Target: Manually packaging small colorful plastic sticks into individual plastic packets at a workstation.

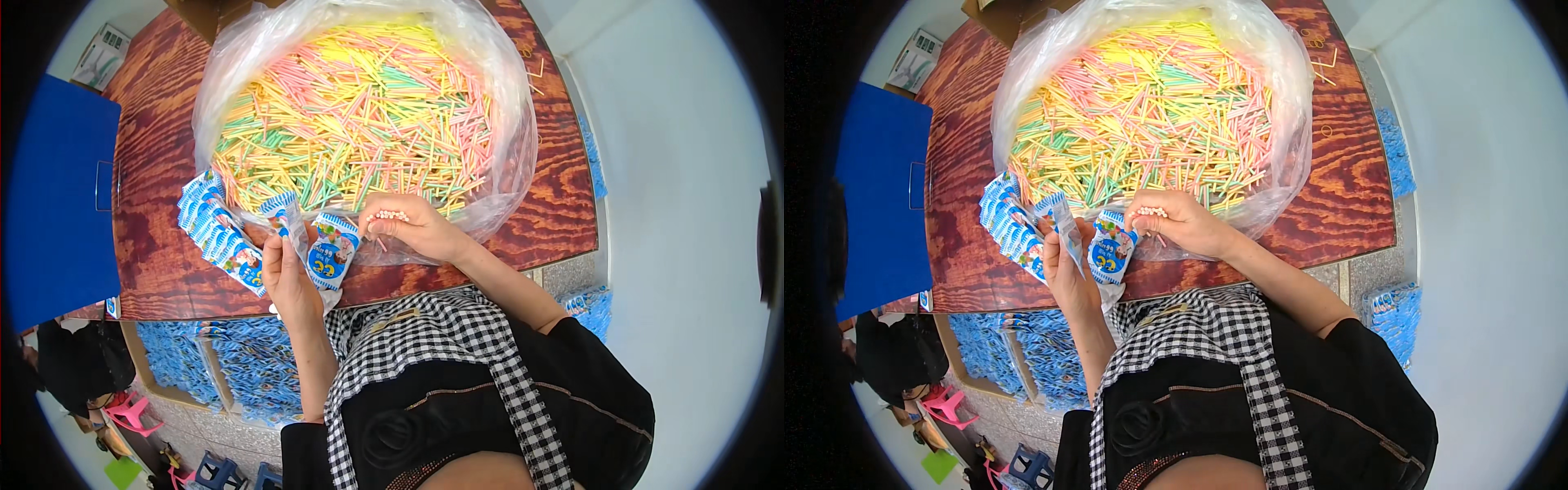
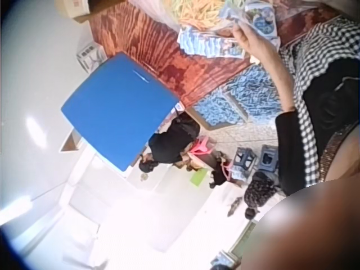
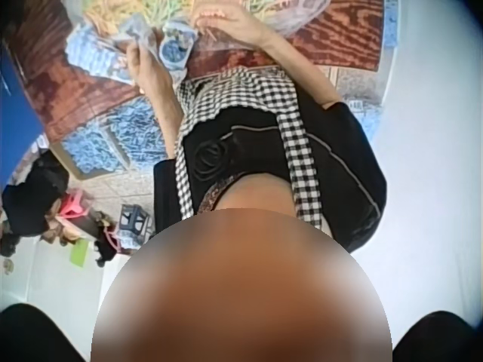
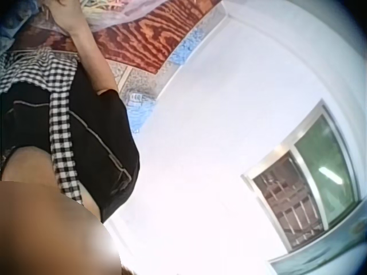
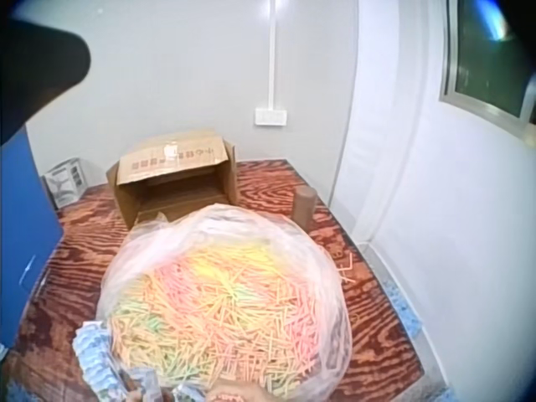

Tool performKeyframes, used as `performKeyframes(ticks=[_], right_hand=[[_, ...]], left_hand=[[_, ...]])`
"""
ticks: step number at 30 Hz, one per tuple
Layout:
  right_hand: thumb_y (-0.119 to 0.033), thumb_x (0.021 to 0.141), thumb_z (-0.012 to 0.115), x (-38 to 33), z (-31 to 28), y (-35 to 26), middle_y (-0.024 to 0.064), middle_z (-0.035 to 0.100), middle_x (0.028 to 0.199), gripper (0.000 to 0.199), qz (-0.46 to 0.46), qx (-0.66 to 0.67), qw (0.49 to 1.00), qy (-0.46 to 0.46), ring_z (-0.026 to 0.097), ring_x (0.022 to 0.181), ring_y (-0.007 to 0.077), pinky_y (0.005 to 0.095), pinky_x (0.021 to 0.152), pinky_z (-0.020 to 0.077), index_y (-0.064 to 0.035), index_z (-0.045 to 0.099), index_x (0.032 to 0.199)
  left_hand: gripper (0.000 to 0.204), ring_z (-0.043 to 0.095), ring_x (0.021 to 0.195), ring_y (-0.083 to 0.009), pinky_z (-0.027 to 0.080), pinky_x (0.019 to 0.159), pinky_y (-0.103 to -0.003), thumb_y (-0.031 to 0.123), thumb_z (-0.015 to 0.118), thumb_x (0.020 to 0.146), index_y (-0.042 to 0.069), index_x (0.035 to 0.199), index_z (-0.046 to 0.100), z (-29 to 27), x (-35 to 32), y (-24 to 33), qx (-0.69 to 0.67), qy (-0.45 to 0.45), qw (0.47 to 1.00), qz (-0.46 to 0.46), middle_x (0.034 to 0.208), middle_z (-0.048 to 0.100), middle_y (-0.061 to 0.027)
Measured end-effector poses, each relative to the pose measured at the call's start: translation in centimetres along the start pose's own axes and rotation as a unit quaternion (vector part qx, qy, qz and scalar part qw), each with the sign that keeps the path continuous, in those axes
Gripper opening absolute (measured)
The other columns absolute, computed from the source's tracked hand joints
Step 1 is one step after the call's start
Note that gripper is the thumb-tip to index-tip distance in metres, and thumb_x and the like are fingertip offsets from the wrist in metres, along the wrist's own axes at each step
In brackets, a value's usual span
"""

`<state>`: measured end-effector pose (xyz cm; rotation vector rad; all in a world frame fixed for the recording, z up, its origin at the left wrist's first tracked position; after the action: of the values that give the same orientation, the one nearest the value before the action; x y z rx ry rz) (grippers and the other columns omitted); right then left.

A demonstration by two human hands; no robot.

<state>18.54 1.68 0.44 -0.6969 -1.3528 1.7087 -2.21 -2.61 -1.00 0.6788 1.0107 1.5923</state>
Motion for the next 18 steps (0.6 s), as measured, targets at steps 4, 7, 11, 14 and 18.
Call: performKeyframes(ticks=[4, 7, 11, 14, 18], right_hand=[[-0.014, 0.095, 0.055, 0.02, -0.07, 0.2, 0.0018, 0.057, 0.085, 0.016, -0.003, -0.009, 1.0, -0.003, 0.052, 0.072, 0.0079, 0.0232, 0.062, 0.0422, -0.0005, 0.062, 0.095], [-0.014, 0.095, 0.055, 0.12, -0.02, 0.0, 0.0022, 0.058, 0.085, 0.016, -0.011, -0.008, 1.0, -0.013, 0.053, 0.075, 0.0092, 0.0244, 0.065, 0.0424, -0.0004, 0.062, 0.095], [-0.015, 0.095, 0.055, 0.11, 0.08, -0.18, 0.0023, 0.058, 0.085, 0.016, -0.018, -0.013, 1.0, -0.007, 0.053, 0.076, 0.0101, 0.0251, 0.067, 0.0425, -0.0007, 0.063, 0.095], [-0.015, 0.095, 0.055, 0.09, -0.05, -0.18, 0.0025, 0.058, 0.085, 0.016, -0.014, -0.034, 0.999, -0.014, 0.053, 0.077, 0.0103, 0.025, 0.068, 0.0425, -0.0008, 0.063, 0.095], [-0.014, 0.095, 0.054, -0.06, -0.12, -0.1, 0.0028, 0.058, 0.085, 0.016, 0.012, -0.018, 1.0, -0.016, 0.053, 0.077, 0.0106, 0.0253, 0.068, 0.0426, -0.0004, 0.063, 0.094]], left_hand=[[0.015, 0.064, 0.1, -0.0226, 0.051, 0.091, -0.038, 0.01, 0.057, 0.093, 0.0, 0.105, 0.06, -0.11, 0.1, -0.22, 0.004, 0.013, 1.0, 0.002, 0.105, 0.066, -0.0138], [0.017, 0.064, 0.1, -0.0221, 0.05, 0.091, -0.038, 0.011, 0.057, 0.093, -0.001, 0.105, 0.061, -0.22, 0.08, -0.31, 0.004, 0.024, 1.0, 0.0, 0.105, 0.066, -0.0131], [0.017, 0.064, 0.1, -0.022, 0.05, 0.092, -0.037, 0.011, 0.057, 0.094, -0.001, 0.106, 0.061, -0.24, 0.02, -0.35, 0.006, 0.02, 1.0, -0.009, 0.104, 0.066, -0.0128], [0.017, 0.064, 0.1, -0.022, 0.05, 0.092, -0.037, 0.012, 0.056, 0.094, -0.001, 0.105, 0.061, -0.21, 0.01, -0.4, 0.007, 0.014, 1.0, -0.011, 0.105, 0.066, -0.0129], [0.016, 0.064, 0.099, -0.0219, 0.05, 0.092, -0.037, 0.013, 0.055, 0.095, 0.001, 0.104, 0.061, -0.3, 0.04, -0.38, 0.019, 0.014, 1.0, -0.006, 0.106, 0.066, -0.0133]])
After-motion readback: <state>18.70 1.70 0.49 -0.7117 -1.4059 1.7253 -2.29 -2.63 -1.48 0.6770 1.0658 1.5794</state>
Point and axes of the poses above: each hand's wrist, its own x-axis towards the middle knuckle, its own z-axis out of the palm, y = z × x, the point moved 1 cm from there along x, towards the middle knuckle
